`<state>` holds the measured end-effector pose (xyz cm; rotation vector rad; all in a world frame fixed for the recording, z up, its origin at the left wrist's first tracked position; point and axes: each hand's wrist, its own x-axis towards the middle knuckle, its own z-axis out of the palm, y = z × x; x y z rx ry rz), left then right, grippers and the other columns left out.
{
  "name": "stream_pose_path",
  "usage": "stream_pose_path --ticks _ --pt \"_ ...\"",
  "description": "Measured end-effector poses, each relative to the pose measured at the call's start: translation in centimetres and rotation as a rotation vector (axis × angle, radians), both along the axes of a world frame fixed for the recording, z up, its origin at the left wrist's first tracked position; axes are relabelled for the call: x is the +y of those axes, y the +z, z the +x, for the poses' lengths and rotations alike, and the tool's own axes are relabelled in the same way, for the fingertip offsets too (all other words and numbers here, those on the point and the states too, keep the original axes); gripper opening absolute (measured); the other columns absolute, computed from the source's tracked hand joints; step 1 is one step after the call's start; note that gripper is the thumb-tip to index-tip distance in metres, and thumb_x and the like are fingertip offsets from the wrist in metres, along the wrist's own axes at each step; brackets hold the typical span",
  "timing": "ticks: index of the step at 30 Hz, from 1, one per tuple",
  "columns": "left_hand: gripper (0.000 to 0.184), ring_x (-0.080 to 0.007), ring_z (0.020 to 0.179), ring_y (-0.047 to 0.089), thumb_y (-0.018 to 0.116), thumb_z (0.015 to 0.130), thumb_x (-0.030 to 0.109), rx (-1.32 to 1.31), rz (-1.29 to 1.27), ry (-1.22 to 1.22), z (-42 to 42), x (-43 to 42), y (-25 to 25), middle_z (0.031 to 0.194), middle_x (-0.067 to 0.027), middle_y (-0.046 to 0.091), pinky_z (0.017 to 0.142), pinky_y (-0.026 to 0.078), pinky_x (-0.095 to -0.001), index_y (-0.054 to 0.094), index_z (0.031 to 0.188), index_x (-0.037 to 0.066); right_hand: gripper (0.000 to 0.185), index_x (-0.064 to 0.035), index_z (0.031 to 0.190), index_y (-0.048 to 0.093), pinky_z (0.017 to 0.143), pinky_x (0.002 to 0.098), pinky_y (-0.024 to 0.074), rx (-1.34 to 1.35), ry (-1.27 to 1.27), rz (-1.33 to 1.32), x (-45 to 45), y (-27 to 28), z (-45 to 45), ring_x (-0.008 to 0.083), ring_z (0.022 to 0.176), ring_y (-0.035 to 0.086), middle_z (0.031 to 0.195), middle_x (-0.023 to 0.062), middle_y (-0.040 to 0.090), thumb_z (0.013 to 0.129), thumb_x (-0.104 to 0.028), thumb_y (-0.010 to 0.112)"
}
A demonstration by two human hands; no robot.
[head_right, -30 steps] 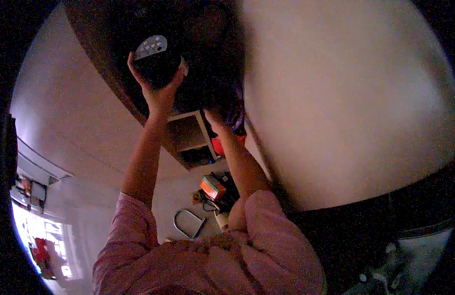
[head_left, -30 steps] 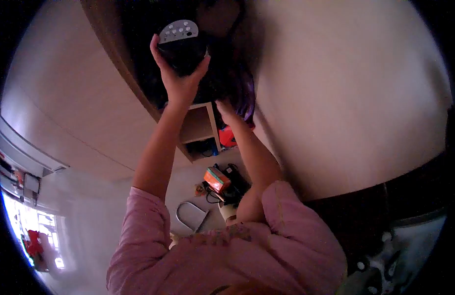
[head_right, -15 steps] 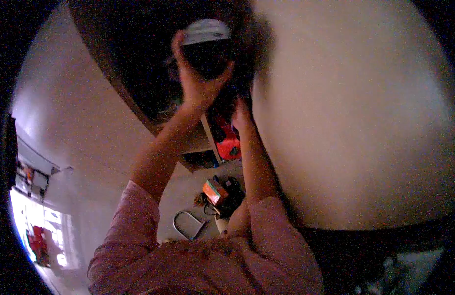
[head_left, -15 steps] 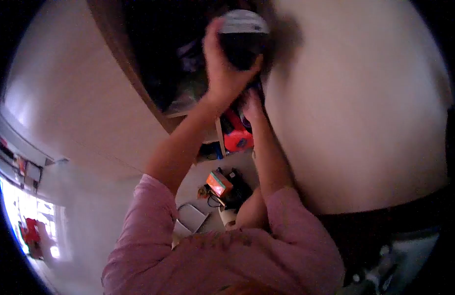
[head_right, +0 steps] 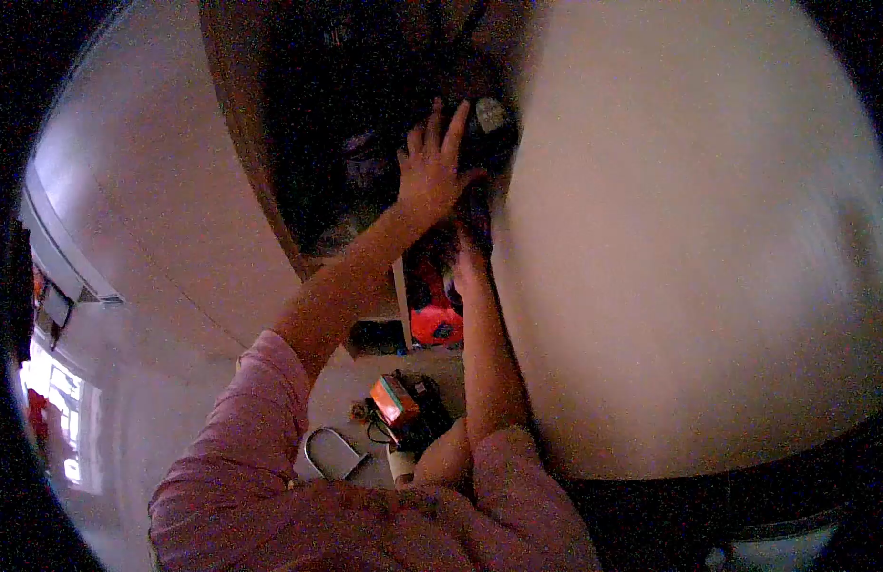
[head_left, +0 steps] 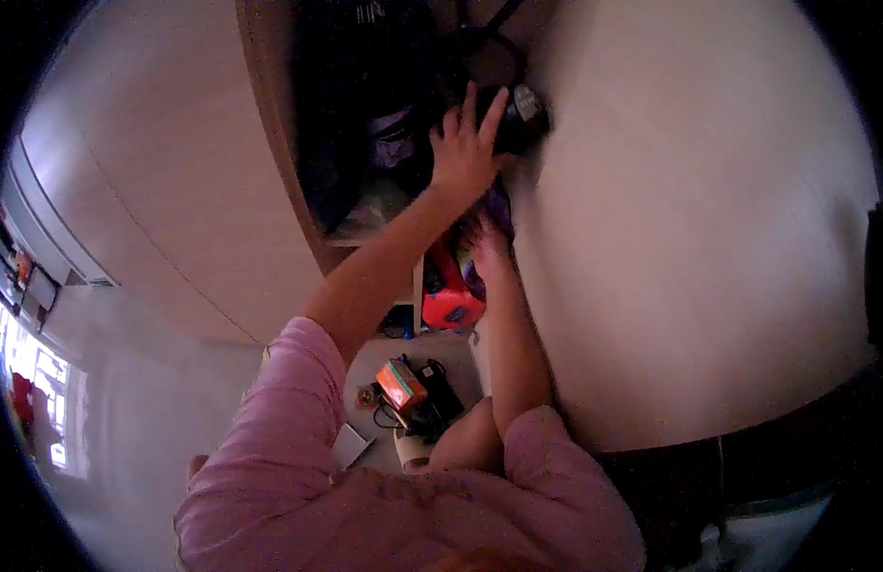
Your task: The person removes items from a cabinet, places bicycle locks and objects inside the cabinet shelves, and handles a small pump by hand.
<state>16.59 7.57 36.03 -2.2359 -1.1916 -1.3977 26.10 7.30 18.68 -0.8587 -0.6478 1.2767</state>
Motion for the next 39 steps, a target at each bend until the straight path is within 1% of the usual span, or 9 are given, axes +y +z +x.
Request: stream_pose_path --ticks 6,12,21,24,27,29,31,34,39 --pt "0.083 -0.0335 0.112 0.036 0.065 0.07 0.036 0.009 -0.028 0.126 1.4 3.3 1.9 0.137 -0.0149 0.022 0.083 0.036 -0.0552 0.017 0.135 0.019 0.039 -0.0148 0.115 0.05 0.075 0.0271 0.0399 -0.12 -0.088 -0.05 -0.2 0.8 0.1 0.0137 0.083 0.051 0.099 0.0016 0.055 0.083 -0.037 0.05" --pt "0.075 -0.0325 0.125 0.024 0.058 0.077 0.031 0.073 0.025 0.004 -0.4 1.0 -2.5 0.14 -0.0166 0.014 0.093 0.024 -0.0594 0.014 0.136 0.016 0.033 -0.0113 0.103 0.055 0.066 0.0257 0.0424 -0.214 -0.154 -0.002 -1.7 3.7 -1.0 0.0129 0.071 0.054 0.088 0.0028 0.058 0.082 -0.036 0.05" --pt "0.061 -0.0322 0.129 0.014 0.056 0.079 0.032 0.085 -0.028 -0.21 -2.8 0.9 -6.0 0.14 -0.0195 0.012 0.099 0.021 -0.0522 0.032 0.13 0.01 0.026 -0.0083 0.086 0.057 0.053 0.0239 0.0403 -0.272 -0.105 0.024 -1.5 3.7 -1.3 0.0103 0.06 0.053 0.072 0.0021 0.057 0.081 -0.033 0.053" --pt "0.058 -0.0371 0.124 0.025 0.055 0.079 0.03 0.045 -0.059 -0.407 -4.5 0.8 -6.0 0.136 -0.0236 0.02 0.099 0.026 -0.0462 0.035 0.128 0.008 0.026 -0.0073 0.091 0.057 0.054 0.0236 0.0414 -0.286 -0.093 0.0 -2.3 4.4 -1.7 0.0111 0.063 0.054 0.077 0.0035 0.058 0.082 -0.032 0.052" --pt "0.051 -0.0393 0.116 0.036 0.055 0.079 0.026 0.061 -0.286 -0.521 -8.4 -3.3 -6.5 0.132 -0.0251 0.028 0.096 0.031 -0.0412 0.041 0.124 0.006 0.028 -0.0057 0.098 0.055 0.057 0.0237 0.0436 -0.3 -0.09 0.05 -2.7 4.8 -2.1 0.0133 0.068 0.058 0.085 0.0063 0.06 0.083 -0.028 0.05" --pt "0.043 -0.0375 0.119 0.034 0.054 0.082 0.03 0.184 -0.492 -0.586 -11.5 -6.2 -9.2 0.131 -0.0225 0.031 0.098 0.031 -0.0398 0.047 0.119 0.009 0.029 -0.0048 0.102 0.053 0.058 0.0241 0.0449 -0.339 -0.111 0.063 -3.1 5.4 -2.3 0.0151 0.07 0.059 0.089 0.008 0.06 0.083 -0.026 0.05" --pt "0.04 -0.0364 0.113 0.041 0.054 0.08 0.022 0.119 -0.605 -0.711 -15.9 -9.1 -12.8 0.129 -0.0215 0.035 0.094 0.034 -0.039 0.049 0.116 0.006 0.031 -0.004 0.106 0.052 0.06 0.0246 0.0461 -0.404 -0.146 0.027 -3.5 6.4 -2.2 0.017 0.072 0.06 0.093 0.0094 0.06 0.083 -0.024 0.049" --pt "0.039 -0.0327 0.113 0.042 0.056 0.081 0.026 0.054 -0.919 -0.533 -21.9 -13.1 -17.6 0.124 -0.0182 0.043 0.094 0.035 -0.0383 0.051 0.114 0.006 0.031 -0.0034 0.106 0.052 0.06 0.0253 0.0463 -0.415 -0.271 0.062 -3.5 7.0 -2.1 0.0177 0.071 0.06 0.093 0.0104 0.06 0.082 -0.024 0.049" --pt "0.043 -0.0315 0.109 0.046 0.057 0.08 0.032 -0.159 -1.398 -0.249 -29.8 -17.1 -29.4 0.116 -0.0165 0.05 0.093 0.036 -0.038 0.052 0.113 0.006 0.026 -0.0041 0.104 0.053 0.063 0.0235 0.046 -0.462 -0.178 0.109 -4.2 9.0 -5.4 0.0172 0.074 0.06 0.096 0.0113 0.06 0.083 -0.018 0.05"
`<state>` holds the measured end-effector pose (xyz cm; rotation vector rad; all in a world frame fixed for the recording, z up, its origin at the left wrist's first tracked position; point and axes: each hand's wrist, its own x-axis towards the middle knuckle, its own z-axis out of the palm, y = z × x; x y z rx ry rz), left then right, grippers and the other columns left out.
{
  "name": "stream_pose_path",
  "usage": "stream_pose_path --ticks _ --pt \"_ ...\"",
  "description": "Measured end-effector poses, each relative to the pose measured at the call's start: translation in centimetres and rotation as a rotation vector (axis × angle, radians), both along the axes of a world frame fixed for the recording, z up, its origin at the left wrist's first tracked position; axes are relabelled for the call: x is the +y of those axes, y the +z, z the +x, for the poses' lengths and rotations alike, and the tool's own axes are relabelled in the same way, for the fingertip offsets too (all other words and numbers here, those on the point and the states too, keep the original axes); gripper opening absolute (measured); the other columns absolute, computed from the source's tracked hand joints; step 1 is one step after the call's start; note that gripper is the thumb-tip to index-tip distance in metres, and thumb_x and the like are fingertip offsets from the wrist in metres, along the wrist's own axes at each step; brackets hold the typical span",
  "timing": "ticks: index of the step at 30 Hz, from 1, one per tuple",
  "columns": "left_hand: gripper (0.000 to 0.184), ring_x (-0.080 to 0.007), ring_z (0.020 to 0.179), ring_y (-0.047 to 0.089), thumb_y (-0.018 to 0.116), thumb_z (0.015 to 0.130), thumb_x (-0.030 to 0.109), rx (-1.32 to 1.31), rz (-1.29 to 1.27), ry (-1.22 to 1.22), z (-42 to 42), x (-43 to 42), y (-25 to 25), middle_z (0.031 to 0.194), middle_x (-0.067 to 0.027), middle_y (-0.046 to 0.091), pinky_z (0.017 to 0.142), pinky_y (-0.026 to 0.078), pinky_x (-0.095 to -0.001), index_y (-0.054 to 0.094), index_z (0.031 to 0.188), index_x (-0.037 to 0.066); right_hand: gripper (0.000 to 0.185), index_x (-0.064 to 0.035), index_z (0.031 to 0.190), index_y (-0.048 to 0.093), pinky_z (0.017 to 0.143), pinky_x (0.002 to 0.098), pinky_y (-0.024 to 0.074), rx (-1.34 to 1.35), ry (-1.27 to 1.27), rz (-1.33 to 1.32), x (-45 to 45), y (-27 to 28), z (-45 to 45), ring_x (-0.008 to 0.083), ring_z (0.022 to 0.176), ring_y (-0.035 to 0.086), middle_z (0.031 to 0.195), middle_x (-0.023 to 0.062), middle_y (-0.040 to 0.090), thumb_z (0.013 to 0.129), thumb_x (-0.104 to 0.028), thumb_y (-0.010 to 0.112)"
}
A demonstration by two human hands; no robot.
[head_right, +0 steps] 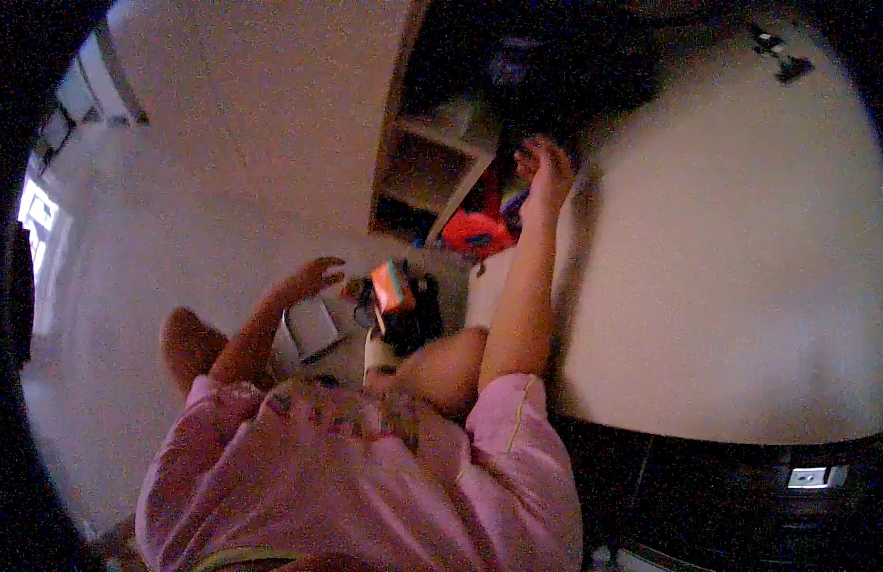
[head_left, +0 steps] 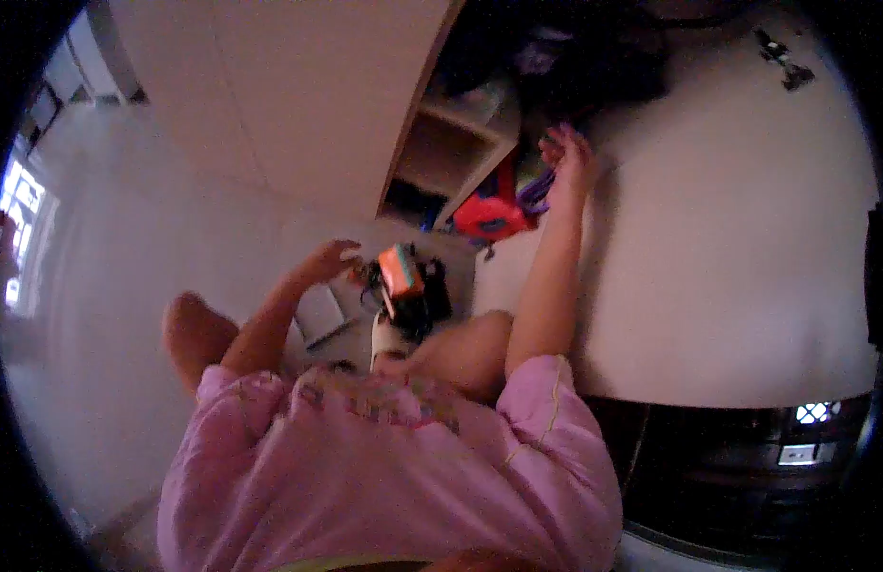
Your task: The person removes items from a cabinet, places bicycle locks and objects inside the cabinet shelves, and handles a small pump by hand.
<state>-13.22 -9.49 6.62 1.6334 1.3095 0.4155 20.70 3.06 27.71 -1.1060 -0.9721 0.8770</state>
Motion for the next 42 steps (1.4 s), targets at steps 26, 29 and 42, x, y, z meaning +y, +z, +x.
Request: stream_pose_path --ticks 26,29,42 --pt "0.047 -0.0216 0.07 0.059 0.061 0.07 0.038 0.351 -0.526 0.551 -15.1 -11.9 -32.9 0.082 -0.0136 0.062 0.066 0.047 -0.0352 0.056 0.101 0.002 0.019 -0.0011 0.097 0.057 0.051 0.0229 0.0451 -0.376 0.668 -0.768 -20.4 -38.8 -9.9 0.0097 0.061 0.057 0.077 0.0054 0.062 0.082 -0.013 0.054" --pt "0.045 -0.0206 0.061 0.059 0.063 0.067 0.035 0.295 -0.773 0.52 -12.6 -10.9 -28.6 0.073 -0.0114 0.061 0.058 0.048 -0.0333 0.056 0.096 0.001 0.019 -0.0017 0.095 0.059 0.05 0.0236 0.0455 -0.352 0.62 -0.786 -21.3 -39.2 -10.8 0.0093 0.059 0.058 0.077 0.0057 0.062 0.082 -0.015 0.056" --pt "0.025 -0.0148 0.072 0.052 0.051 0.082 0.026 -0.749 -0.724 1.061 -7.8 -11.9 -24.7 0.075 -0.0045 0.055 0.067 0.043 -0.032 0.051 0.092 0.004 0.015 -0.0075 0.086 0.061 0.057 0.0283 0.0462 -0.889 0.546 -0.28 -21.8 -36.9 -12.0 0.0201 0.063 0.058 0.075 0.005 0.06 0.074 -0.016 0.062"
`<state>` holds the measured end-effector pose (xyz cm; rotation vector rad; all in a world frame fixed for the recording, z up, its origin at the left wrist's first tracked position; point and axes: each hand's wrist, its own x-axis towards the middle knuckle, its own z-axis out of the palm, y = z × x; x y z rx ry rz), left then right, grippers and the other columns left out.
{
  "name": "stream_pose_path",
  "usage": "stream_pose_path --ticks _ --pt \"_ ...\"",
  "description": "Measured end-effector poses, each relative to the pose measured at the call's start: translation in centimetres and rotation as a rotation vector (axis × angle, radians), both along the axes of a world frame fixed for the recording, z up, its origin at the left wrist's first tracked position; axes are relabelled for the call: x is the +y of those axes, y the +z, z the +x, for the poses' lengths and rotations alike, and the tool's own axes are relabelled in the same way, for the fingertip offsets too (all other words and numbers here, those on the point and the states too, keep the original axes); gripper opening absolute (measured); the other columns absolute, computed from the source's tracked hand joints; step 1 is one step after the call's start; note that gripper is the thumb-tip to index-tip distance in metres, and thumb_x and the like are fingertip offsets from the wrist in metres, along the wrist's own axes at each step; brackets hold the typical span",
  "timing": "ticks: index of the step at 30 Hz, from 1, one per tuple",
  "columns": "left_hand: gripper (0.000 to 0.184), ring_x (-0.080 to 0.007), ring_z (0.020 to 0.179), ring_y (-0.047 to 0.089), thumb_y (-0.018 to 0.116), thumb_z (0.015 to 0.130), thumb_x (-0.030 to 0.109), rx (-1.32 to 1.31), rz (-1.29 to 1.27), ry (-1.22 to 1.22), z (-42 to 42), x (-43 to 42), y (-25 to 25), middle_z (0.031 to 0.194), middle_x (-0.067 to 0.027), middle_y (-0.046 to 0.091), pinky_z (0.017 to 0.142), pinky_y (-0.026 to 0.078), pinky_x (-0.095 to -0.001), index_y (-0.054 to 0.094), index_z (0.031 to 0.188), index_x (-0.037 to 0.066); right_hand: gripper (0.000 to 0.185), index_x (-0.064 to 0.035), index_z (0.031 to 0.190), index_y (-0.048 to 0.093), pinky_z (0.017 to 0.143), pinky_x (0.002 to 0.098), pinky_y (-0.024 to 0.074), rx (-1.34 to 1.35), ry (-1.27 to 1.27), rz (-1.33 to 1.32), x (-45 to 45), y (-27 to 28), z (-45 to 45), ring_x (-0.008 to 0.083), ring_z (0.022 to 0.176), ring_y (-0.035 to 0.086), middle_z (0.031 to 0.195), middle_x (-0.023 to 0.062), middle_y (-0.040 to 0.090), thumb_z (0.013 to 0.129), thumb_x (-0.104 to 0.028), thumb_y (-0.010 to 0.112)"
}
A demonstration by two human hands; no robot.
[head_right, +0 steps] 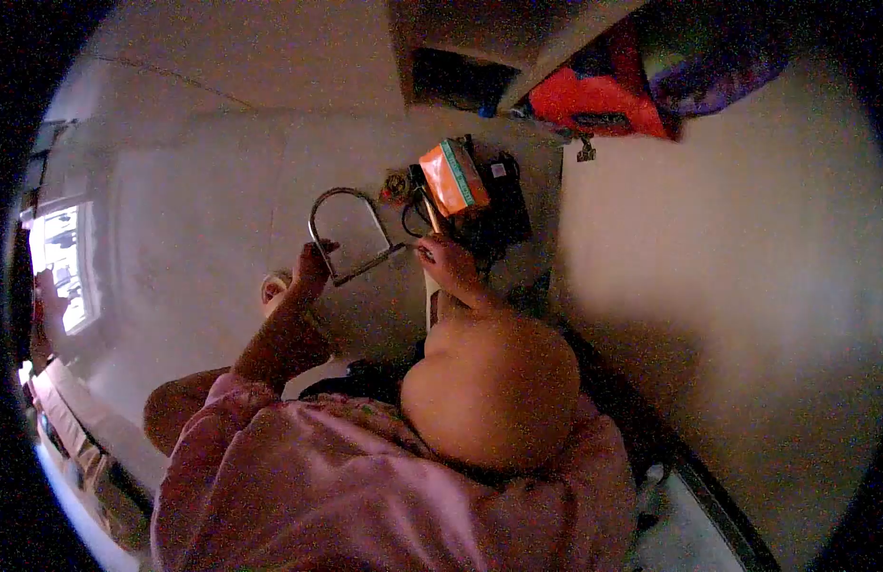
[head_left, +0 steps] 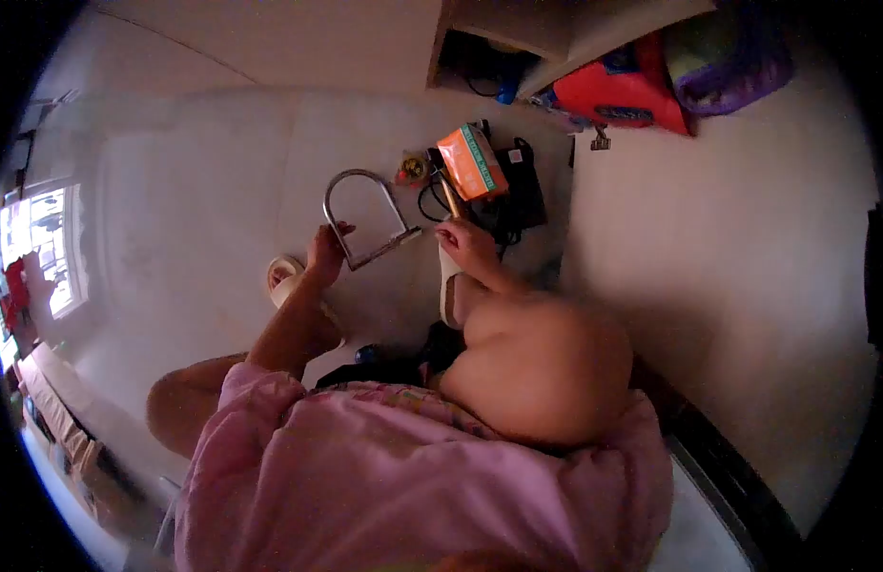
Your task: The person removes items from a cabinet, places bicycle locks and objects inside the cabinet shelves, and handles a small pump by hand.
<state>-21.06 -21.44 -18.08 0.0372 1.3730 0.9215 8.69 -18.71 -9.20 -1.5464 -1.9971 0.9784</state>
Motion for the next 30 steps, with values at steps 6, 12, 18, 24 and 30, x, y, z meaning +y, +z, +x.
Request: stream_pose_path --ticks 6,12,18,24,30 --pt "0.017 -0.0201 0.071 0.051 0.045 0.088 0.023 -0.212 0.099 0.065 4.9 2.5 6.3 0.068 -0.003 0.048 0.075 0.044 -0.0383 0.047 0.092 0.006 0.038 -0.0126 0.108 0.053 0.076 0.0354 0.045 -0.085 0.371 0.203 0.2 -2.6 -0.9 0.025 0.094 0.054 0.107 0.0081 0.053 0.074 -0.025 0.063" --pt "0.017 -0.0218 0.065 0.051 0.045 0.088 0.019 -0.319 0.121 0.153 8.4 3.6 11.3 0.065 -0.0027 0.043 0.074 0.045 -0.0423 0.046 0.099 0.006 0.038 -0.013 0.11 0.052 0.079 0.0364 0.0438 0.019 0.573 -0.185 -1.0 -3.6 -1.4 0.0266 0.096 0.053 0.111 0.0097 0.052 0.076 -0.026 0.061" --pt "0.025 -0.0119 0.05 0.041 0.046 0.088 0.019 -0.191 0.109 -0.077 5.1 2.5 7.9 0.064 0.0008 0.041 0.053 0.041 -0.0277 0.048 0.109 0.008 0.027 -0.0104 0.099 0.057 0.073 0.037 0.0445 0.075 -0.156 0.058 1.5 -0.1 1.4 0.0273 0.08 0.056 0.082 0.0128 0.057 0.076 -0.024 0.061" --pt "0.024 -0.0086 0.049 0.038 0.049 0.086 0.024 0.103 0.09 -0.306 2.4 2.0 9.1 0.069 0.0013 0.044 0.045 0.033 -0.0218 0.054 0.106 0.01 0.05 -0.0049 0.105 0.05 0.074 0.0401 0.0416 -0.324 -0.254 0.205 6.4 -1.6 6.1 0.0327 0.085 0.051 0.088 0.0144 0.055 0.068 -0.033 0.068" --pt "0.029 -0.01 0.057 0.045 0.049 0.086 0.024 0.355 0.083 -0.389 -3.6 1.0 3.8 0.076 -0.0028 0.05 0.048 0.036 -0.0231 0.048 0.111 0.009 0.064 -0.0035 0.105 0.05 0.077 0.041 0.0417 -0.342 -0.253 0.219 9.1 -3.8 4.3 0.0343 0.087 0.051 0.092 0.0184 0.055 0.06 -0.044 0.07"
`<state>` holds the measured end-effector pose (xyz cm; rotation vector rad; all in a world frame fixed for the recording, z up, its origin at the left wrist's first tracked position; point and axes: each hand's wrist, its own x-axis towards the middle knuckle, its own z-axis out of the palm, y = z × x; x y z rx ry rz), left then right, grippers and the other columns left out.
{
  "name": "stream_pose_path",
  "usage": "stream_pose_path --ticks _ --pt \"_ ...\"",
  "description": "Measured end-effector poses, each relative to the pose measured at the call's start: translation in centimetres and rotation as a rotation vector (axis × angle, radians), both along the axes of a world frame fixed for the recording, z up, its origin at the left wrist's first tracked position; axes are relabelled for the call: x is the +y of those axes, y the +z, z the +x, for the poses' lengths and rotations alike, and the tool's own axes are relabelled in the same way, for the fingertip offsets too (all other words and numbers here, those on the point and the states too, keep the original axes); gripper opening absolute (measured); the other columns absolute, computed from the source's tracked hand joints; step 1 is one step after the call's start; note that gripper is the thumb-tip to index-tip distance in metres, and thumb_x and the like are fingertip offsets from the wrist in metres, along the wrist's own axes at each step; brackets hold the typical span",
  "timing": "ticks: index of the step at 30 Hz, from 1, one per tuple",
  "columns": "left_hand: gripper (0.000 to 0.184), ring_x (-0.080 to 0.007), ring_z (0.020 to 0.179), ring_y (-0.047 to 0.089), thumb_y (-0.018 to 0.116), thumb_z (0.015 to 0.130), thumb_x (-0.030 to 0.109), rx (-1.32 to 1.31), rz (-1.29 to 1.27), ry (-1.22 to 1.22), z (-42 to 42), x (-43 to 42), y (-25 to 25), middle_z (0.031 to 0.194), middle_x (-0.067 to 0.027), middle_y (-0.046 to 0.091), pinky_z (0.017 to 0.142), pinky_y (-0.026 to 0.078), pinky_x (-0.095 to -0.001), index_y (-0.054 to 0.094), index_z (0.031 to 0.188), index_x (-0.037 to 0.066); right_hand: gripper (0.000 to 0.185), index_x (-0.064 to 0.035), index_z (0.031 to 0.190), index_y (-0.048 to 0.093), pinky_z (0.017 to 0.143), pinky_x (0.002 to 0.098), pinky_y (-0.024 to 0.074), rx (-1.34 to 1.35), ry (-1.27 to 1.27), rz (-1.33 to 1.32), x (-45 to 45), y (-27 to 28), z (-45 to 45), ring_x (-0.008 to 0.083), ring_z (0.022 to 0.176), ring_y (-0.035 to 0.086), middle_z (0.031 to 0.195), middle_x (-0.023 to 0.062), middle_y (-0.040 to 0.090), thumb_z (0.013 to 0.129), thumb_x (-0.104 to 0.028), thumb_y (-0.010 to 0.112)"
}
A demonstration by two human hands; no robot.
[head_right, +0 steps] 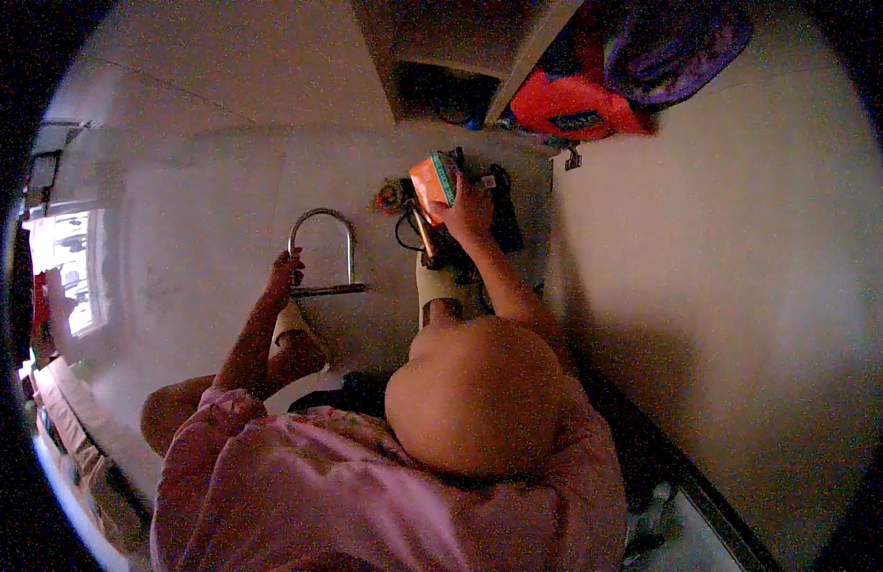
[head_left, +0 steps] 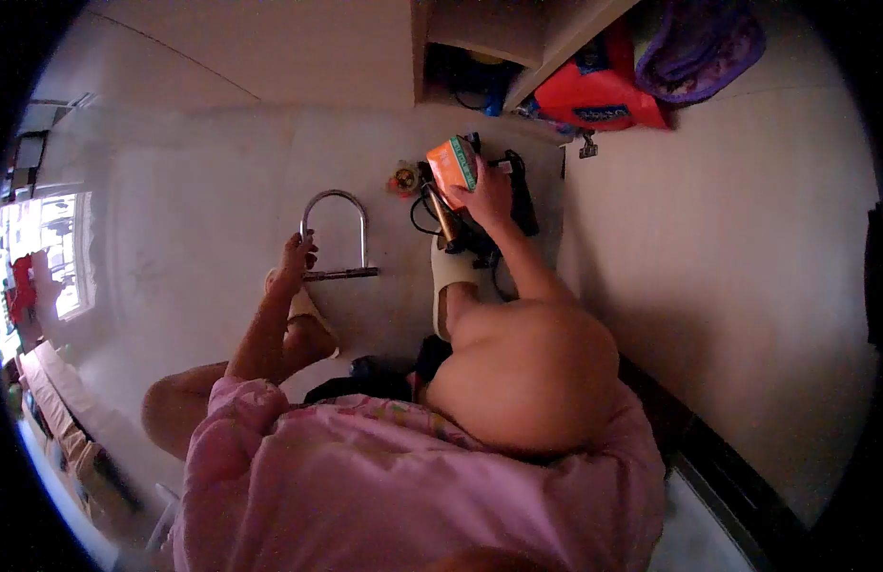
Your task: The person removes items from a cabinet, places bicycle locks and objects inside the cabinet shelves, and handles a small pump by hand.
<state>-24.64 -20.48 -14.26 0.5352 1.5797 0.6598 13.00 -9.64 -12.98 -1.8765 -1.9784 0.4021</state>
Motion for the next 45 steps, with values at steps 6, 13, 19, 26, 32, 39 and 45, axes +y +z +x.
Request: stream_pose_path --ticks 6,13,19,26,32,39,45 --pt "0.038 -0.0171 0.08 0.056 0.05 0.085 0.019 0.168 -0.059 -0.08 -1.8 -2.2 -5.2 0.096 -0.0109 0.058 0.067 0.044 -0.0288 0.041 0.121 0.008 0.079 -0.0019 0.114 0.042 0.077 0.0417 0.0417 -0.129 -0.028 -0.381 0.8 -0.9 0.5 0.0355 0.089 0.051 0.093 0.0221 0.053 0.059 -0.051 0.069" --pt "0.057 -0.0333 0.096 0.054 0.06 0.074 0.026 0.539 -0.005 -0.377 -8.1 -4.7 -19.6 0.102 -0.02 0.057 0.082 0.042 -0.0407 0.039 0.123 0.007 0.075 -0.0013 0.117 0.039 0.077 0.0436 0.0409 -0.033 0.013 -0.143 -2.1 -0.8 -1.3 0.0351 0.089 0.05 0.096 0.0215 0.05 0.065 -0.048 0.065" --pt "0.05 -0.033 0.114 0.039 0.062 0.074 0.026 0.825 0.375 -0.475 3.0 1.9 -4.3 0.121 -0.0201 0.044 0.095 0.032 -0.0369 0.046 0.117 0.007 0.064 0.0002 0.113 0.042 0.075 0.0399 0.0423 -0.054 -0.057 -0.221 -2.1 -4.0 -0.3 0.0312 0.083 0.053 0.093 0.0197 0.053 0.067 -0.037 0.068" --pt "0.035 -0.027 0.111 0.042 0.058 0.079 0.023 0.238 0.381 -0.493 12.6 6.7 2.8 0.118 -0.0133 0.047 0.093 0.032 -0.0367 0.052 0.11 0.009 0.061 -0.0046 0.12 0.038 0.075 0.0348 0.0409 1.389 -0.522 -0.152 9.1 6.0 -1.1 0.0191 0.085 0.051 0.094 0.0071 0.052 0.072 -0.025 0.069" --pt "0.034 -0.02 0.107 0.043 0.053 0.084 0.025 -0.103 0.126 -0.373 15.2 8.8 8.2 0.116 -0.0059 0.047 0.091 0.032 -0.0332 0.049 0.115 0.011 0.066 -0.0098 0.129 0.029 0.091 0.0307 0.0307 1.61 -0.529 0.167 18.3 8.8 -3.6 0.0163 0.112 0.037 0.129 0.0006 0.037 0.076 -0.03 0.063" --pt "0.043 -0.0227 0.119 0.034 0.051 0.084 0.024 -0.353 0.314 -0.211 20.5 16.2 8.0 0.129 -0.0061 0.037 0.1 0.025 -0.0346 0.041 0.123 0.01 0.056 -0.0086 0.126 0.035 0.092 0.0331 0.0288 1.531 -0.791 0.054 19.0 7.4 -4.0 0.018 0.11 0.039 0.125 0.0011 0.041 0.079 -0.028 0.058" --pt "0.055 -0.0202 0.119 0.032 0.05 0.084 0.04 -0.486 0.78 -0.408 23.4 25.0 -0.2 0.128 -0.0045 0.037 0.096 0.024 -0.0427 0.031 0.129 0.014 0.04 -0.0068 0.113 0.044 0.085 0.0367 0.0375 1.855 -0.919 -0.084 17.8 8.6 -2.7 0.0229 0.1 0.045 0.112 0.0066 0.048 0.08 -0.027 0.055"
